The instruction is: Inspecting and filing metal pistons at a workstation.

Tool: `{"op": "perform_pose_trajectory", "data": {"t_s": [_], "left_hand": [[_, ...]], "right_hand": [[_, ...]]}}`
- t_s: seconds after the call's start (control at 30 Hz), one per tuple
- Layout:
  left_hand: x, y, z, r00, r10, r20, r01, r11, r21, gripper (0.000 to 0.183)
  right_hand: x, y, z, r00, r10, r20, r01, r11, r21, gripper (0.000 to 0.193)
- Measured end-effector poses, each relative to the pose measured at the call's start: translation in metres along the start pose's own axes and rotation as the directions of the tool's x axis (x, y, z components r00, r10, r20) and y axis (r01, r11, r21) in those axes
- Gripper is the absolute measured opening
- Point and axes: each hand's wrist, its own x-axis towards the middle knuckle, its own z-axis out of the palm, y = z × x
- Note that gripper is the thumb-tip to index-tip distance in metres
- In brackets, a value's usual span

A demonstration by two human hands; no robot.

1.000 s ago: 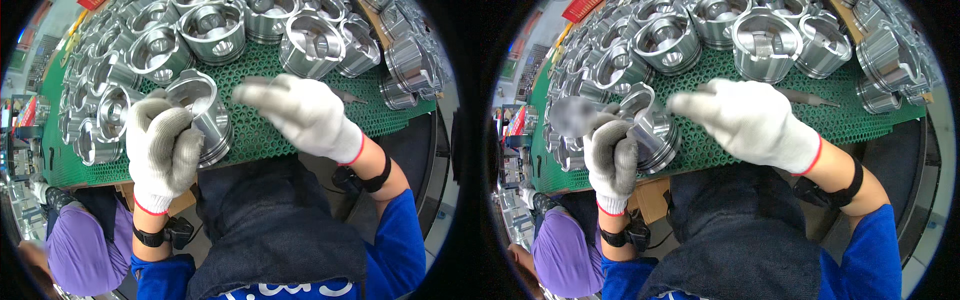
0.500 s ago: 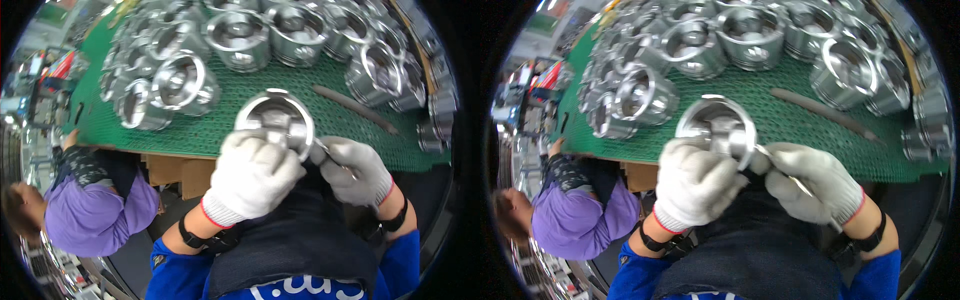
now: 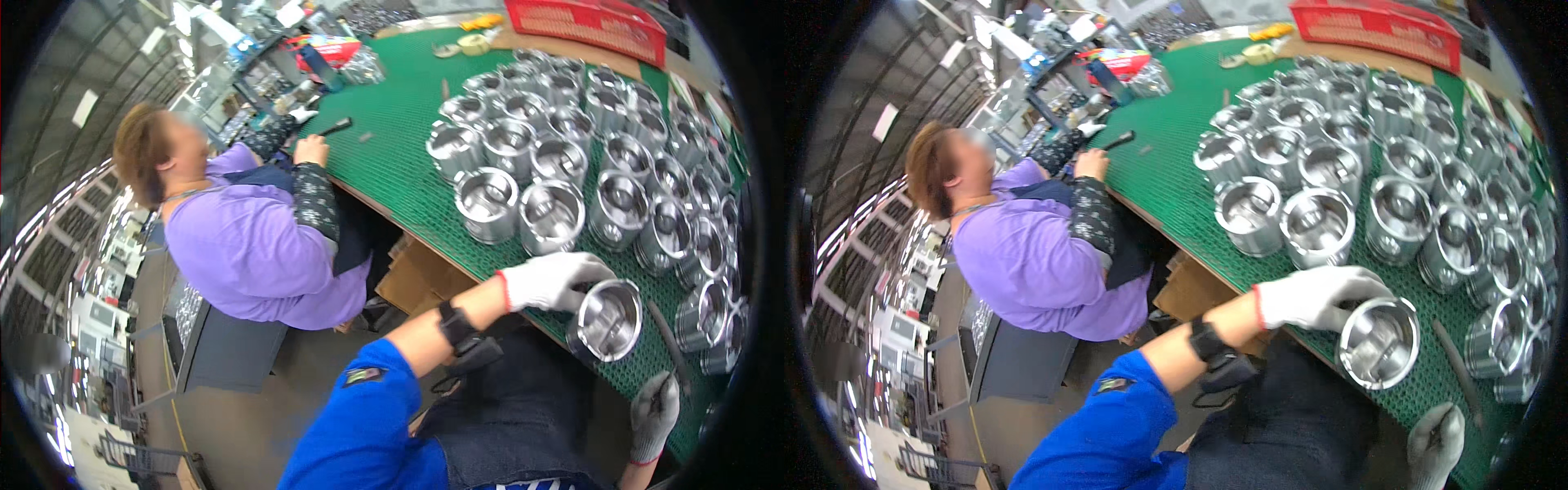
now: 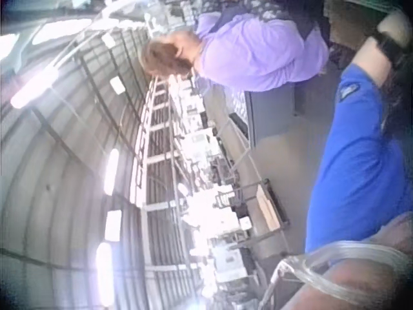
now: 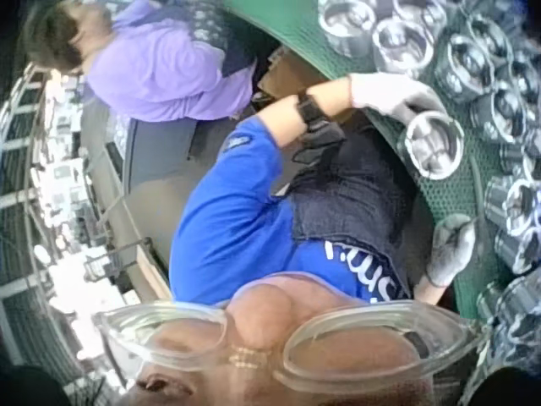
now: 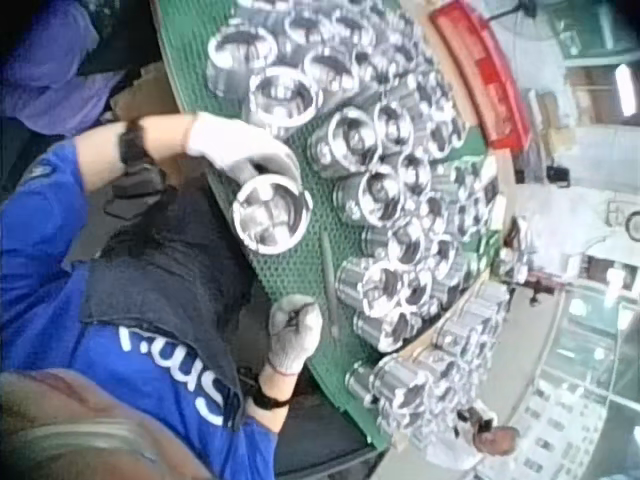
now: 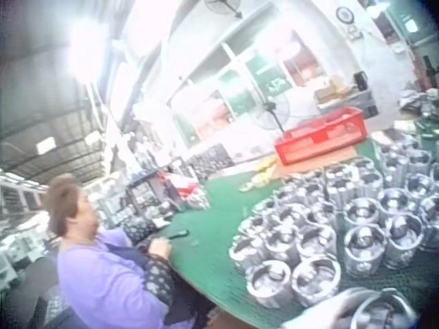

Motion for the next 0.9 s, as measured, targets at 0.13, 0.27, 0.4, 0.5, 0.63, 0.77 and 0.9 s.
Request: {"op": "perform_pose_trajectory", "data": {"t_s": [0.13, 0.27, 0.4, 0.5, 0.63, 0.77, 0.9], "left_hand": [[0.027, 0.008, 0.013, 0.985, -0.129, 0.114, 0.087, 0.946, 0.312, 0.048], [0.035, 0.084, 0.042, 0.877, 0.461, -0.137, -0.263, 0.697, 0.667, 0.02], [0.01, 0.066, 0.056, 0.965, 0.217, -0.146, -0.124, 0.871, 0.475, 0.028], [0.006, 0.073, 0.045, 0.981, 0.125, -0.145, 0.001, 0.755, 0.655, 0.043], [0.015, 0.066, 0.05, 0.978, 0.193, -0.078, -0.083, 0.704, 0.705, 0.052], [0.022, 0.067, 0.052, 0.985, 0.168, -0.044, -0.086, 0.696, 0.713, 0.049], [0.044, 0.079, 0.046, 1.0, -0.002, 0.016, -0.01, 0.719, 0.695, 0.037]], "right_hand": [[0.001, 0.002, -0.011, 0.906, 0.324, 0.273, -0.421, 0.766, 0.486, 0.034], [-0.016, -0.021, -0.017, 0.906, 0.398, 0.147, -0.42, 0.793, 0.441, 0.029], [0.013, -0.056, 0.031, 0.851, 0.438, 0.29, -0.49, 0.861, 0.136, 0.02], [0.029, -0.08, 0.046, 0.886, 0.118, 0.448, -0.036, 0.981, -0.189, 0.024], [0.036, -0.087, 0.054, 0.938, 0.014, 0.346, 0.11, 0.936, -0.334, 0.02], [0.034, -0.085, 0.053, 0.943, 0.063, 0.328, 0.053, 0.941, -0.333, 0.016], [0.034, -0.082, 0.053, 0.903, -0.223, 0.367, 0.409, 0.703, -0.581, 0.023]]}}
